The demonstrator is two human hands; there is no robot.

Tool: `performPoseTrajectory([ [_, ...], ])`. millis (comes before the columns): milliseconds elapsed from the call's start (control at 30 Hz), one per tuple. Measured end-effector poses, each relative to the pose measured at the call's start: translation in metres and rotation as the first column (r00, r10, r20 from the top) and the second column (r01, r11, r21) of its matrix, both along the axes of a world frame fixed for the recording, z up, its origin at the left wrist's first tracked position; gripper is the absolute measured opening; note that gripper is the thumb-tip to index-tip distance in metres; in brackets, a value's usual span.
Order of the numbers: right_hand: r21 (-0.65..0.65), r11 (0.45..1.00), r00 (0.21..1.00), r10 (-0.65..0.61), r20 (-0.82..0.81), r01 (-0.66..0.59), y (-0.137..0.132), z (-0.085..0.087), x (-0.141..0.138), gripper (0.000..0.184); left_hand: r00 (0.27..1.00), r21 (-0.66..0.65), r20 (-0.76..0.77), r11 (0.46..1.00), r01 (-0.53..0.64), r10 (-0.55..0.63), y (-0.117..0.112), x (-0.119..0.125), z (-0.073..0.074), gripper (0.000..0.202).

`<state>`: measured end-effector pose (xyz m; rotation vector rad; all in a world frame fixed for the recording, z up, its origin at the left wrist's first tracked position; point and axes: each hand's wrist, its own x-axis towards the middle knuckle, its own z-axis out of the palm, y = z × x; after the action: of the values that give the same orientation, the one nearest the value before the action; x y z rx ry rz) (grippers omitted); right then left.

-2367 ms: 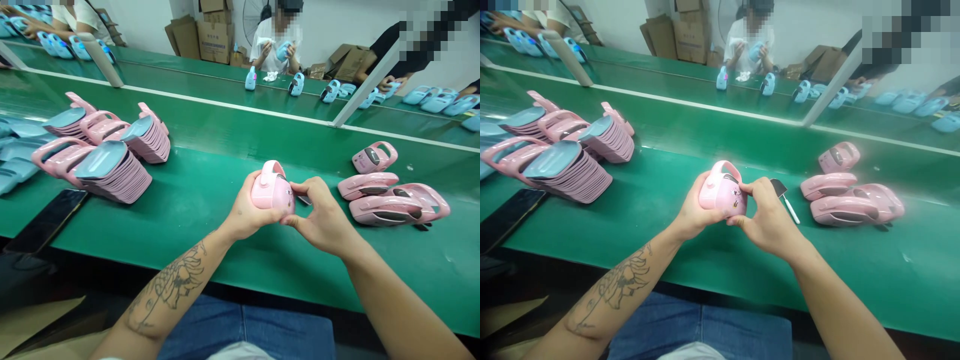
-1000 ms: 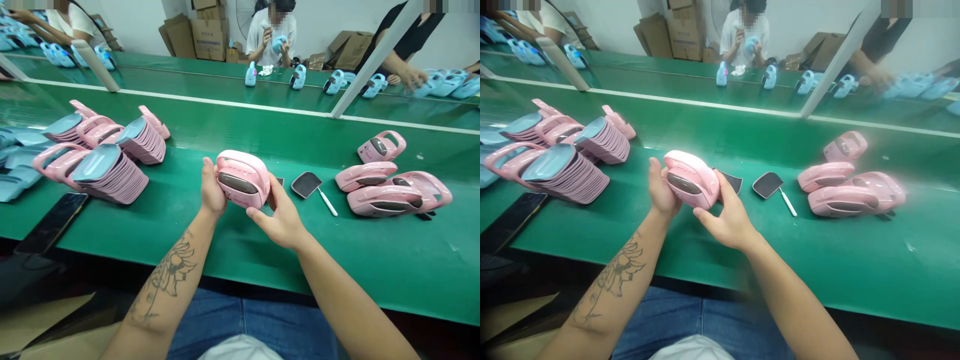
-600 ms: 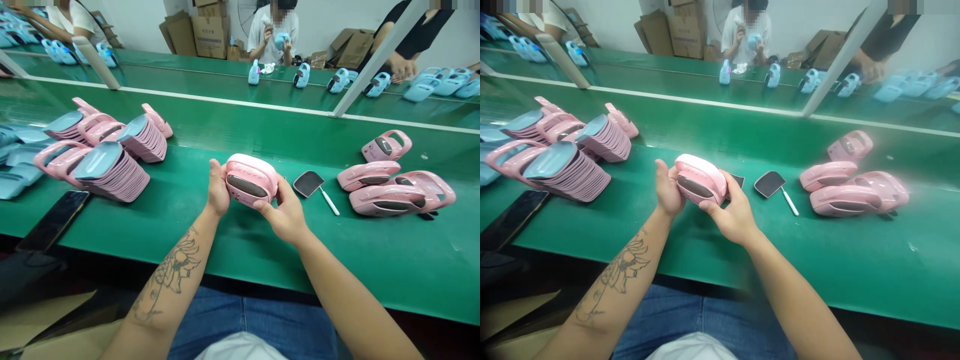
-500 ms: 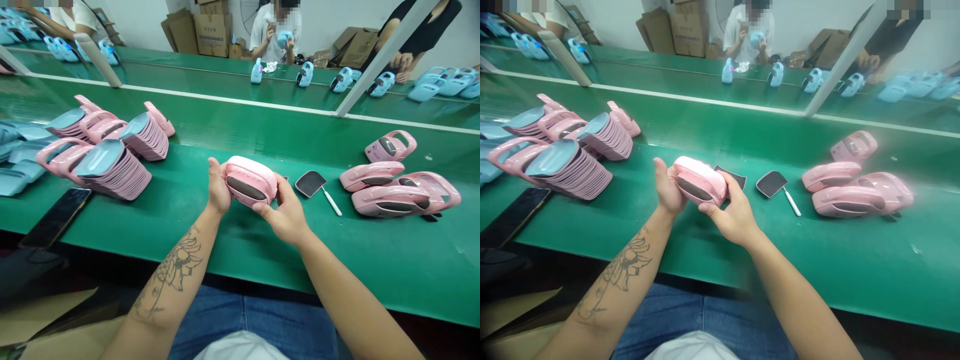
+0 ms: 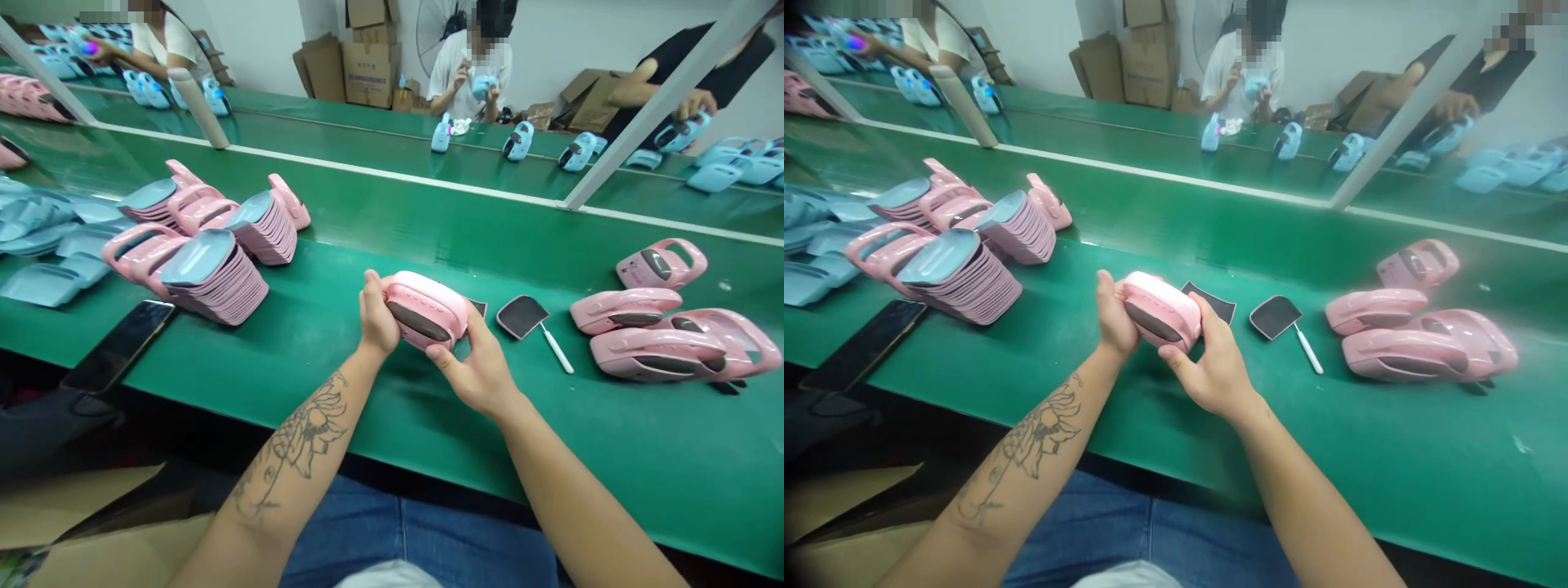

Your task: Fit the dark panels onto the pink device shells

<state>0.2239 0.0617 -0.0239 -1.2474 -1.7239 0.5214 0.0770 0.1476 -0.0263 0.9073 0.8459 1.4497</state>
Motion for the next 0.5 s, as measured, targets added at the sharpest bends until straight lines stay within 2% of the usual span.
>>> performPoseTrajectory([
  [100,0.019,0.993,0.99,-0.117,0.077,0.116,-0.002,0.004,-0.001,0.075,0.997,0.077,0.0,0.994,0.073,-0.074,-0.001,0.002,-0.002,0.084],
  [133,0.037,0.986,0.982,-0.166,0.088,0.163,-0.003,0.007,-0.001,0.073,0.994,0.112,-0.051,0.989,0.101,-0.096,0.0,0.002,-0.003,0.085],
  [200,0.07,0.965,0.963,-0.256,0.08,0.251,-0.003,0.019,0.003,0.067,0.967,0.191,-0.237,0.972,0.136,-0.089,0.005,0.001,-0.007,0.086],
  [267,0.089,0.946,0.947,-0.317,0.046,0.312,0.004,0.034,0.014,0.062,0.909,0.253,-0.418,0.961,0.11,0.006,0.01,0.001,-0.012,0.08],
  [333,0.072,0.926,0.928,-0.372,0.014,0.371,0.026,0.05,0.034,0.055,0.852,0.296,-0.513,0.954,0.059,0.106,0.013,0.003,-0.018,0.06],
  [367,0.011,0.902,0.902,-0.431,-0.005,0.431,0.042,0.057,0.047,0.053,0.829,0.314,-0.543,0.948,0.052,0.134,0.012,0.005,-0.021,0.047],
  [433,-0.124,0.77,0.777,-0.629,0.012,0.625,0.081,0.065,0.072,0.057,0.769,0.351,-0.617,0.933,0.077,0.169,0.01,0.009,-0.025,0.033],
  [500,-0.17,0.71,0.722,-0.691,0.015,0.683,0.123,0.064,0.093,0.055,0.712,0.371,-0.676,0.922,0.107,0.189,0.007,0.015,-0.029,0.031],
])
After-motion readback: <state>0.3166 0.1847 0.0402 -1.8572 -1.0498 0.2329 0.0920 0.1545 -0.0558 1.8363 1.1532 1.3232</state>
